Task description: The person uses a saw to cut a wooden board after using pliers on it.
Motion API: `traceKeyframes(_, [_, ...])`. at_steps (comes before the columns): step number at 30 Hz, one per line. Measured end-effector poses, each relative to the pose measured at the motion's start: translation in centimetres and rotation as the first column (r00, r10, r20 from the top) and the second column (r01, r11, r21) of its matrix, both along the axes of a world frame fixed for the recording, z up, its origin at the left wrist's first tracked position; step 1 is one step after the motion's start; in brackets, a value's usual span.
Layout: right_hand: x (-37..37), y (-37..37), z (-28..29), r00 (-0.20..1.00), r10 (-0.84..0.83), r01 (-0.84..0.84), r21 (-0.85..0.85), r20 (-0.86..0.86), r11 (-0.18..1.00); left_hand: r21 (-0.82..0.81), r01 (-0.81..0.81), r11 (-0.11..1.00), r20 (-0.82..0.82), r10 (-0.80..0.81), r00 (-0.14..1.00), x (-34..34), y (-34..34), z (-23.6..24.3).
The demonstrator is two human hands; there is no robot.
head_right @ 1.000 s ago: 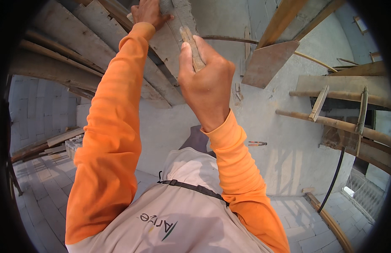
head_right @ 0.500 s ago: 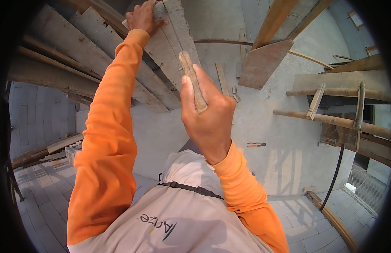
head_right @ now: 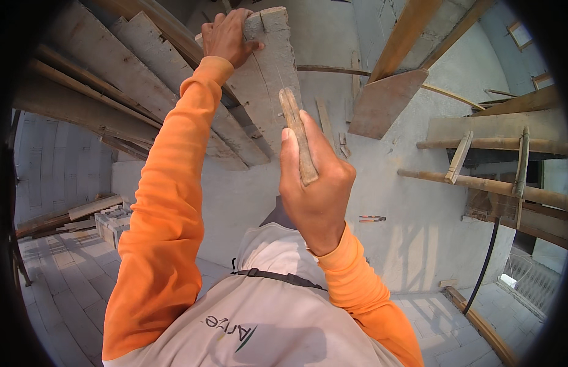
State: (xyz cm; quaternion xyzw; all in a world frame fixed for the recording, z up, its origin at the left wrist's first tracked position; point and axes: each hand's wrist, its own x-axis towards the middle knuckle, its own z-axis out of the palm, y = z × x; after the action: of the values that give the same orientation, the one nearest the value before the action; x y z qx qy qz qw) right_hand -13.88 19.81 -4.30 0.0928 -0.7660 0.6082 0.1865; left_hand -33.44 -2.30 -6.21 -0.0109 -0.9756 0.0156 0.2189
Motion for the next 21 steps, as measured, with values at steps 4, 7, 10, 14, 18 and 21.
traceKeyframes(4, [-1.2,-1.6,0.1,1.000,0.002,-0.002,0.007,-0.013,1.000,0.040,-0.039,0.998,-0.012,0.039,0.999,0.9,0.0,0.1])
traceKeyframes(7, [0.6,-1.3,-0.3,0.999,0.016,-0.018,0.034,0.037,0.999,0.064,-0.049,0.997,0.002,0.049,0.999,1.0,-0.7,0.1])
traceKeyframes(10, [4.0,0.9,-1.1,0.998,0.032,-0.030,0.038,-0.049,0.999,0.049,-0.055,0.997,-0.013,0.056,0.998,1.1,-0.9,0.2])
traceKeyframes(14, [2.0,0.4,2.7,0.985,0.107,-0.119,0.078,0.137,0.990,0.033,-0.110,0.993,0.010,0.109,0.994,1.2,-1.7,0.4])
traceKeyframes(18, [2.1,1.2,1.9,0.996,0.090,-0.090,0.061,-0.005,0.994,0.040,-0.058,0.998,-0.020,0.059,0.998,1.2,-1.7,0.3])
traceKeyframes(21, [2.7,1.1,0.5,0.997,0.068,-0.065,0.062,-0.045,0.996,0.041,-0.080,0.996,-0.031,0.081,0.996,1.8,-1.0,-0.2])
